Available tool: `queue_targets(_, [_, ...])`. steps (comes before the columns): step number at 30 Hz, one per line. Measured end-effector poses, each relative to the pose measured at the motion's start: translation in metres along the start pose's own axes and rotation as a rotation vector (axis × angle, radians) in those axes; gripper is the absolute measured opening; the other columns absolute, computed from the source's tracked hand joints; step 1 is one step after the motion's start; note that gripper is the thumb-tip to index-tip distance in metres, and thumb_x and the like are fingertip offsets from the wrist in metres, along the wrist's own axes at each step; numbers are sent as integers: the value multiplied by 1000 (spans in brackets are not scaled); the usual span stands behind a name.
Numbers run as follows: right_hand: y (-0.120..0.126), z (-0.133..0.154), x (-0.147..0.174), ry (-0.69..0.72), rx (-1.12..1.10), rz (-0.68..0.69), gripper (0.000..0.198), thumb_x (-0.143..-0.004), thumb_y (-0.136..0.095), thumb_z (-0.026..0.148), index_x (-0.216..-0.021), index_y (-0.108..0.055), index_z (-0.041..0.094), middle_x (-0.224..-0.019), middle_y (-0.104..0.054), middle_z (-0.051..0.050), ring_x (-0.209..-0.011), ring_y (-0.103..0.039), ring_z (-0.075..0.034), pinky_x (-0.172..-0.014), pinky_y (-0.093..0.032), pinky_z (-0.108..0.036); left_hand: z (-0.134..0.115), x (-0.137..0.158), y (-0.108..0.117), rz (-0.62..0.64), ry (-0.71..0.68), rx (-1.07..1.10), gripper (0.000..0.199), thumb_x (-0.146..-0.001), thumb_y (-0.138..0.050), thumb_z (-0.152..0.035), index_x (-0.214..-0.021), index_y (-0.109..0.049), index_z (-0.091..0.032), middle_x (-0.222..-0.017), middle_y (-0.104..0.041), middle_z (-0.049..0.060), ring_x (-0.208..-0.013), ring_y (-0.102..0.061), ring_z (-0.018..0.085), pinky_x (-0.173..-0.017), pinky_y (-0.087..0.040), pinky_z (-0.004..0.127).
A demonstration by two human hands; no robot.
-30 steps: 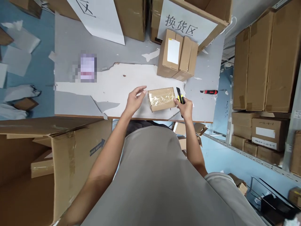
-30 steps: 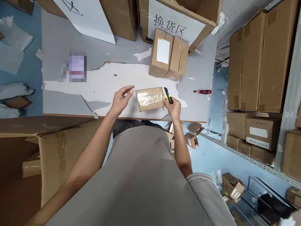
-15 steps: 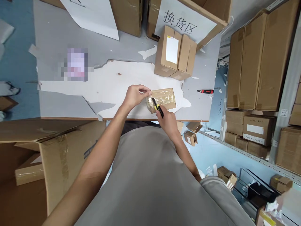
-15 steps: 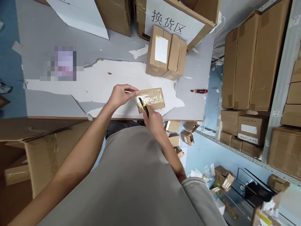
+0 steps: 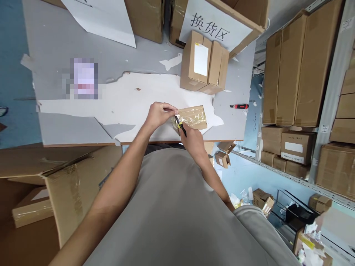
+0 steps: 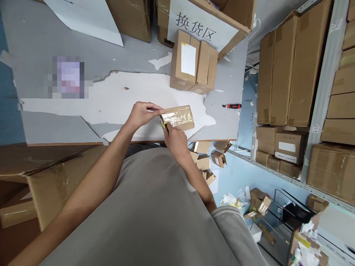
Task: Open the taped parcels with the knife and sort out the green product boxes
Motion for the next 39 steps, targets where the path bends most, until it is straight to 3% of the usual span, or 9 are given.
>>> queue_targets(5, [11, 14, 0, -47, 100, 77, 39, -124, -46, 29, -154, -68, 18, -132, -84, -19, -123, -81, -34, -101, -59, -39, 3, -1, -4, -59, 24, -29, 16, -80, -94, -33, -90, -93, -21, -99, -91, 7, -99, -86, 29, -101, -69, 40])
queue_targets(11, [-15, 18, 21, 41, 132, 295, 38, -123, -47, 28, -142, -77, 16, -134, -84, -20, -125, -80, -32, -100, -61, -39, 1, -3, -11, -135, 11, -97, 14, -84, -84, -24, -94, -93, -21, -100, -91, 5, -98, -86, 27, -101, -69, 38])
queue_targets(17, [2, -20, 28, 83, -66, 80, 33, -121, -54, 35, -142, -77, 24, -117, -89, -11, -108, -83, -31, -93, -58, -34, 7, 2, -11, -116, -19, -63, 17, -87, -85, -32, -98, -91, -20, -108, -91, 7, -106, -86, 29, -108, -69, 41])
queue_targets(20, [13, -70, 13, 15, -280, -159, 33, -120, -53, 40, -140, -76, 27, -113, -89, -8, -100, -84, -29, -91, -58, -33, 15, 15, -12, -126, -36, -24, 36, -94, -84, -48, -114, -89, -19, -125, -89, 12, -121, -83, 31, -117, -66, 46])
queue_targets(23, [6, -117, -15, -141, -424, -452, 37, -119, -49, 41, -141, -71, 22, -123, -88, -14, -102, -84, -30, -96, -60, -37, 27, 32, -20, -174, -47, 48, 64, -99, -80, -68, -141, -80, -21, -152, -78, 17, -146, -73, 35, -128, -58, 53])
queue_targets(28, [-31, -134, -45, -208, -694, -375, 33, -118, -45, 44, -135, -63, 22, -98, -85, -5, -74, -82, -23, -87, -61, -33, 43, 48, -47, -157, -42, 90, 89, -102, -66, -88, -168, -59, -29, -180, -55, 18, -170, -50, 38, -141, -42, 56])
queue_targets(35, [-57, -94, -34, -117, -727, -278, 33, -122, -40, 40, -142, -58, 20, -98, -85, -4, -86, -86, -20, -92, -60, -29, 41, 49, -35, -248, -68, -139, 101, -107, -57, -87, -187, -26, -33, -185, -44, 20, -174, -44, 36, -144, -38, 55])
queue_targets(37, [-56, -94, -31, -87, -717, -234, 34, -123, -41, 39, -145, -58, 19, -97, -86, -4, -87, -87, -20, -96, -61, -30, 36, 54, -28, -258, -129, -226, 100, -106, -61, -86, -186, -30, -35, -189, -39, 18, -177, -39, 38, -145, -35, 58])
queue_targets(39, [-51, -98, -27, -72, -693, -207, 36, -122, -44, 38, -149, -59, 19, -99, -87, -5, -89, -87, -22, -97, -62, -31, 29, 60, -27, -256, -189, -312, 93, -103, -66, -85, -180, -47, -36, -193, -30, 15, -180, -31, 41, -146, -31, 61])
Point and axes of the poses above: each hand's wrist, its own x-axis away from the middle knuckle, its own y-axis out of the back of the hand, z = x × y, the point moved 1 cm from there along -x, towards the middle knuckle
